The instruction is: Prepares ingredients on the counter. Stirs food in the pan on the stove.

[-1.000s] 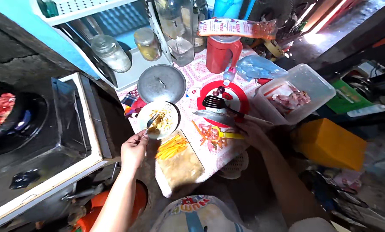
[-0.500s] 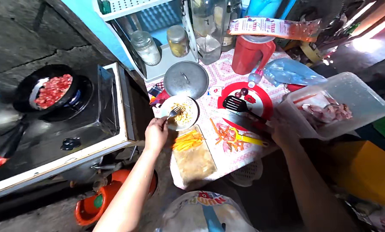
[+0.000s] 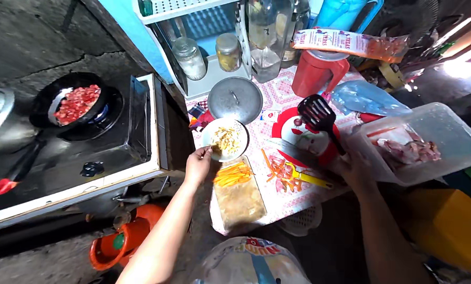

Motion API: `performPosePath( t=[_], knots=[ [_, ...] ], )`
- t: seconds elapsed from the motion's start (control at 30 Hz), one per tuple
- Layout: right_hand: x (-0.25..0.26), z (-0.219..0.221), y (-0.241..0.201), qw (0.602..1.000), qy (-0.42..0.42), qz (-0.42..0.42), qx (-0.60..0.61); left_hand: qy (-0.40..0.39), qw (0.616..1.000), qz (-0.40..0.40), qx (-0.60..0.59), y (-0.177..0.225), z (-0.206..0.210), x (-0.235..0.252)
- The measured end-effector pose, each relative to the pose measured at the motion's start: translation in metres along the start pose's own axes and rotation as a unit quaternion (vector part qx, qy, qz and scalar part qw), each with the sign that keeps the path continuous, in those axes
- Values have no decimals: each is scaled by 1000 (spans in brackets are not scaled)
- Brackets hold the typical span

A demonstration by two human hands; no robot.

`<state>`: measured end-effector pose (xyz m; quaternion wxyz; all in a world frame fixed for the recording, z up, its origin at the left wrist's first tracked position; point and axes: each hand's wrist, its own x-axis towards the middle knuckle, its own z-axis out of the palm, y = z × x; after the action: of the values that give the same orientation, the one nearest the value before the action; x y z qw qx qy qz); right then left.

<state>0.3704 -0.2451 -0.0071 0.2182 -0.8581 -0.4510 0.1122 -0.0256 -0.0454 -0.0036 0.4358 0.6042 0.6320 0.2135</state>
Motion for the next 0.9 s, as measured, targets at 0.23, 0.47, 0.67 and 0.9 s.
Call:
performPosePath(
  t=[0.23, 0.47, 0.67, 0.9],
  knots=[
    [-32, -9, -32, 984, 50, -98, 138, 5, 999, -37, -20, 3, -5, -6],
    [-48, -19, -105, 982, -92, -90, 136, 92, 986, 99, 97, -10, -57, -50],
    [-24, -13, -217, 943, -59, -329, 14, 271, 952, 95, 104, -72, -140, -92],
    [12, 36, -424, 876, 4, -463, -137, 405, 911, -27, 78, -176, -248, -134]
  ],
)
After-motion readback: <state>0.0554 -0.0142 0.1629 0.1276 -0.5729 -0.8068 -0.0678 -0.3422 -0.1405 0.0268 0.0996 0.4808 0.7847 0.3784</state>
